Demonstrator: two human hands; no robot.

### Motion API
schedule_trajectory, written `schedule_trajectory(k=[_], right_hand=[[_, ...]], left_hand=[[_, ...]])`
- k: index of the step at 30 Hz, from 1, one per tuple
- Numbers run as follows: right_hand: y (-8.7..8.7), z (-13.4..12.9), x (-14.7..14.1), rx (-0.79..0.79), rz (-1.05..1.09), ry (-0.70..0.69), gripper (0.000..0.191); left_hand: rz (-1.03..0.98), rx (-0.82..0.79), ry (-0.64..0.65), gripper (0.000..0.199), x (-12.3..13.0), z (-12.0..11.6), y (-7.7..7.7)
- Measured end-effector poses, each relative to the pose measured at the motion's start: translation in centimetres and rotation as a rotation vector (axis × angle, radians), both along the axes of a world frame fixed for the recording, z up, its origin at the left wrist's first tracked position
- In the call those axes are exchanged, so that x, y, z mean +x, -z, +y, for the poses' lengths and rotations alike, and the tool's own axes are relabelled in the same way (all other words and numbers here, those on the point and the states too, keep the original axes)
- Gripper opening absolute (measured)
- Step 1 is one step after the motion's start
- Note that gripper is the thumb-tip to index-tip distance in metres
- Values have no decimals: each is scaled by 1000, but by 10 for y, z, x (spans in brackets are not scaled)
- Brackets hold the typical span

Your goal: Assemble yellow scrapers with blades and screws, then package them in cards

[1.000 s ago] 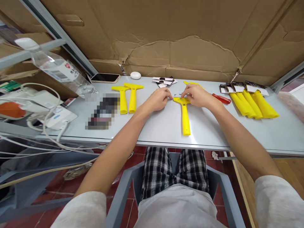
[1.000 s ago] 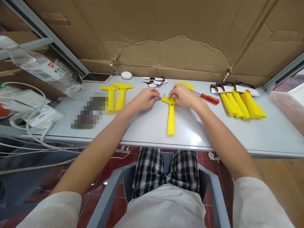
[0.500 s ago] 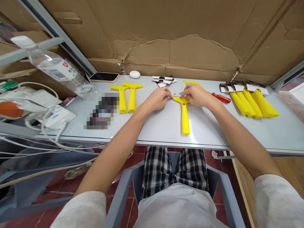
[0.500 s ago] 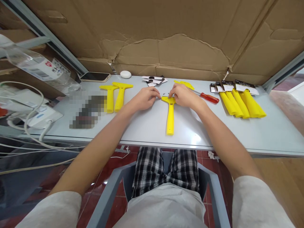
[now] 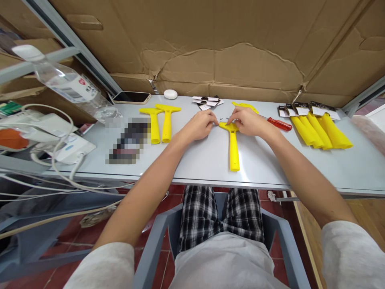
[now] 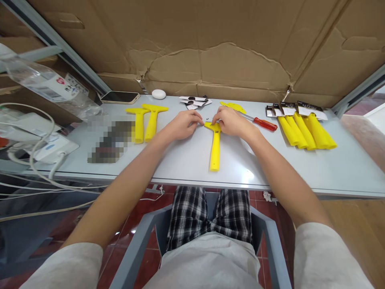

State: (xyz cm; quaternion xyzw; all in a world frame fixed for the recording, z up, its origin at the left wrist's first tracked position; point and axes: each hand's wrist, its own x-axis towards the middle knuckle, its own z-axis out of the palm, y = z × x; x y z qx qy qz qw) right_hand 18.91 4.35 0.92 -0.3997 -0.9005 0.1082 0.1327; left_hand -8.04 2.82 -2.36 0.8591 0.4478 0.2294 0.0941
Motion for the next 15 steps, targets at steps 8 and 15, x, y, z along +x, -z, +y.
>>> schedule_trajectory(k=[8, 15], right_hand=[[2, 0, -3, 14, -4, -40, 48], [1, -1, -4, 14, -14, -38, 50]], left_hand=[[-6, 7, 1, 43, 0, 1, 1], [-6, 2, 3, 43, 0, 1, 0]])
